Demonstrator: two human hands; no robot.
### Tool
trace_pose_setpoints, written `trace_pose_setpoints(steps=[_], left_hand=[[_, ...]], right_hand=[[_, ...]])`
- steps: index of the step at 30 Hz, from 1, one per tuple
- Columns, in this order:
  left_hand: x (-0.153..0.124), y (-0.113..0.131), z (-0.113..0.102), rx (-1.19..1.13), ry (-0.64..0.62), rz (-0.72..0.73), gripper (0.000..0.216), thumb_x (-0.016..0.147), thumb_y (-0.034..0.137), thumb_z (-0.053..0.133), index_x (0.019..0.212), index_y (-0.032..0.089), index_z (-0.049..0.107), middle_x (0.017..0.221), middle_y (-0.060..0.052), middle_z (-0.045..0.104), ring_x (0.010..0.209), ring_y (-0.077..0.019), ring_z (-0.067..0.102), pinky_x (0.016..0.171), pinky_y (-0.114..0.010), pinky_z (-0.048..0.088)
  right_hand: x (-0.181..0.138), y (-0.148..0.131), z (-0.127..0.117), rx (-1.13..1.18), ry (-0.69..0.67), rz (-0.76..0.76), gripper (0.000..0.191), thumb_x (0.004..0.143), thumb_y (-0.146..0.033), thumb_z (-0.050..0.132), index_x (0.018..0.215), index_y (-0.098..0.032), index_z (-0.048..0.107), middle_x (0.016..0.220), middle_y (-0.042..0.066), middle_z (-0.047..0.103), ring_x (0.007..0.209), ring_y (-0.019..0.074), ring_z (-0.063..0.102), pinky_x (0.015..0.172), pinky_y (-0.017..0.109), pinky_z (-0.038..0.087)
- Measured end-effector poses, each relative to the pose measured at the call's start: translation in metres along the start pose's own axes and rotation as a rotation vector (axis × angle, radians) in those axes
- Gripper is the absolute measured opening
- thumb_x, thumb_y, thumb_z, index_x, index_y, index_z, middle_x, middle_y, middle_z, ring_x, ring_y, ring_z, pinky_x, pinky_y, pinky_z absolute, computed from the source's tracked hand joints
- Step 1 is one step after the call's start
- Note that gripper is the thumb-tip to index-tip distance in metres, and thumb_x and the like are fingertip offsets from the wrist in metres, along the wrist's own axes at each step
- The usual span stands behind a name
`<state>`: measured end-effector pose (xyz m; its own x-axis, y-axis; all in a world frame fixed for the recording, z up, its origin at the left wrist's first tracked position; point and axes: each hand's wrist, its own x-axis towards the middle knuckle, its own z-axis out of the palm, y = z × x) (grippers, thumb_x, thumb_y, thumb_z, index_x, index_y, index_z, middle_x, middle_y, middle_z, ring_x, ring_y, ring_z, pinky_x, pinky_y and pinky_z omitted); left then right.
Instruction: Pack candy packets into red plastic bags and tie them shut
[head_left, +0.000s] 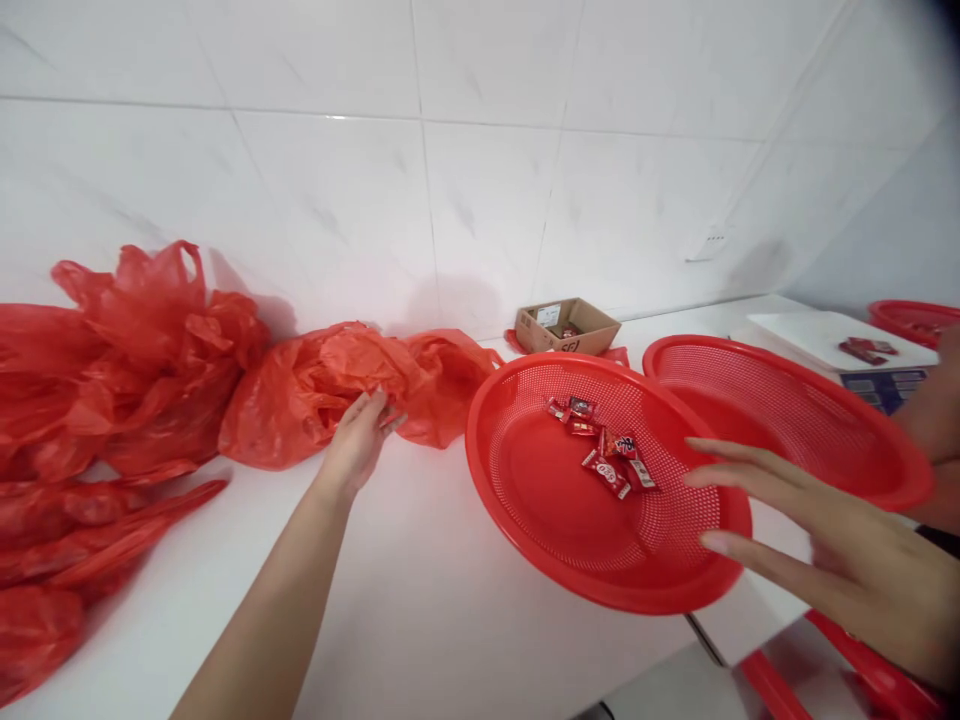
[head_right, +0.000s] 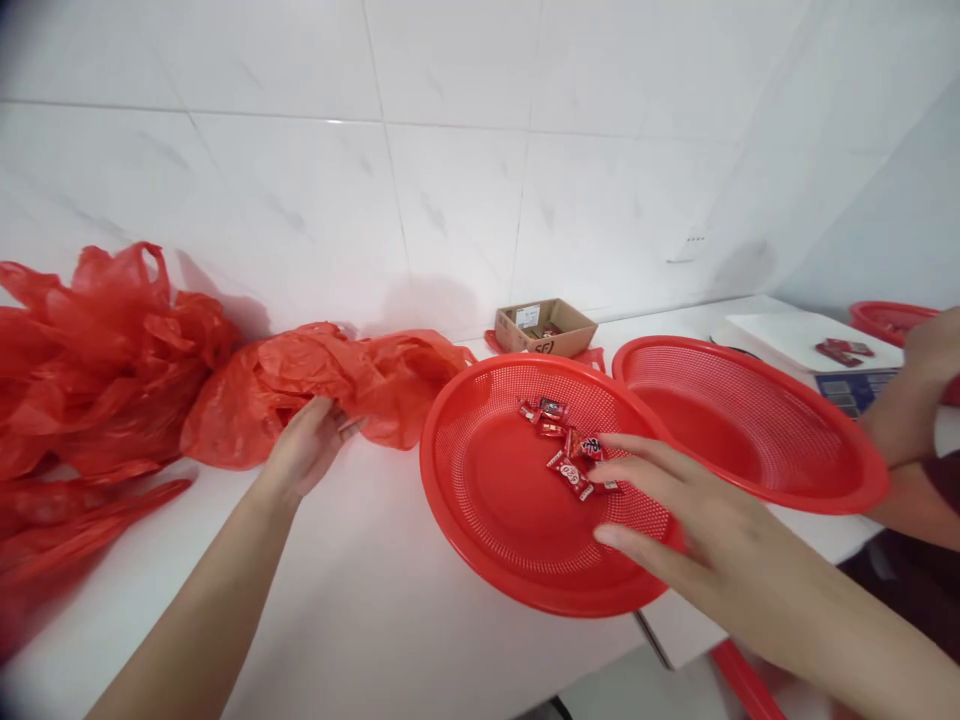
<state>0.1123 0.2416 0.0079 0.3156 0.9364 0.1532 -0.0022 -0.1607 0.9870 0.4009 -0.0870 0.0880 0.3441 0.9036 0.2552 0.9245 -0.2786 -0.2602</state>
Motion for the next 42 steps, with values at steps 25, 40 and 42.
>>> trace_pose_setpoints(steps=[25, 40, 42], left_hand=[[-0.08, 0.033, -0.052, -0.818, 0.272, -0.088, 0.023, 0.092, 0.036, 0.054, 0.1, 0.02, 0.069, 0.106, -0.004, 0.073, 0.098, -0.0155, 0.067, 0.078, -0.023, 0.055], [-0.091, 0.028, -0.056, 0.131, 0.493, 0.134, 0.027, 0.08, 0.036, 0.068, 0.103, 0.023, 0.062, 0.1, -0.003, 0.061, 0.09, -0.0188, 0.057, 0.083, -0.03, 0.042], [-0.099, 0.042, -0.038, 0.227, 0.474, 0.262, 0.026, 0.084, 0.033, 0.064, 0.109, 0.026, 0.062, 0.115, -0.004, 0.058, 0.104, -0.0208, 0.052, 0.096, -0.032, 0.036]], right_hand=[[0.173, -0.118, 0.055, 0.711, -0.141, -0.284, 0.019, 0.088, -0.037, 0.055, 0.081, -0.02, 0.053, 0.061, -0.005, 0.051, 0.055, 0.0105, 0.048, 0.054, 0.024, 0.037], [0.159, -0.165, 0.022, 1.388, -0.351, -0.127, 0.028, 0.079, -0.039, 0.072, 0.084, -0.02, 0.052, 0.057, -0.008, 0.046, 0.039, 0.0028, 0.037, 0.036, 0.016, 0.021], [0.156, -0.181, 0.031, 1.371, -0.436, -0.205, 0.027, 0.081, -0.04, 0.07, 0.083, -0.02, 0.052, 0.058, -0.008, 0.049, 0.04, 0.0029, 0.04, 0.035, 0.015, 0.022]])
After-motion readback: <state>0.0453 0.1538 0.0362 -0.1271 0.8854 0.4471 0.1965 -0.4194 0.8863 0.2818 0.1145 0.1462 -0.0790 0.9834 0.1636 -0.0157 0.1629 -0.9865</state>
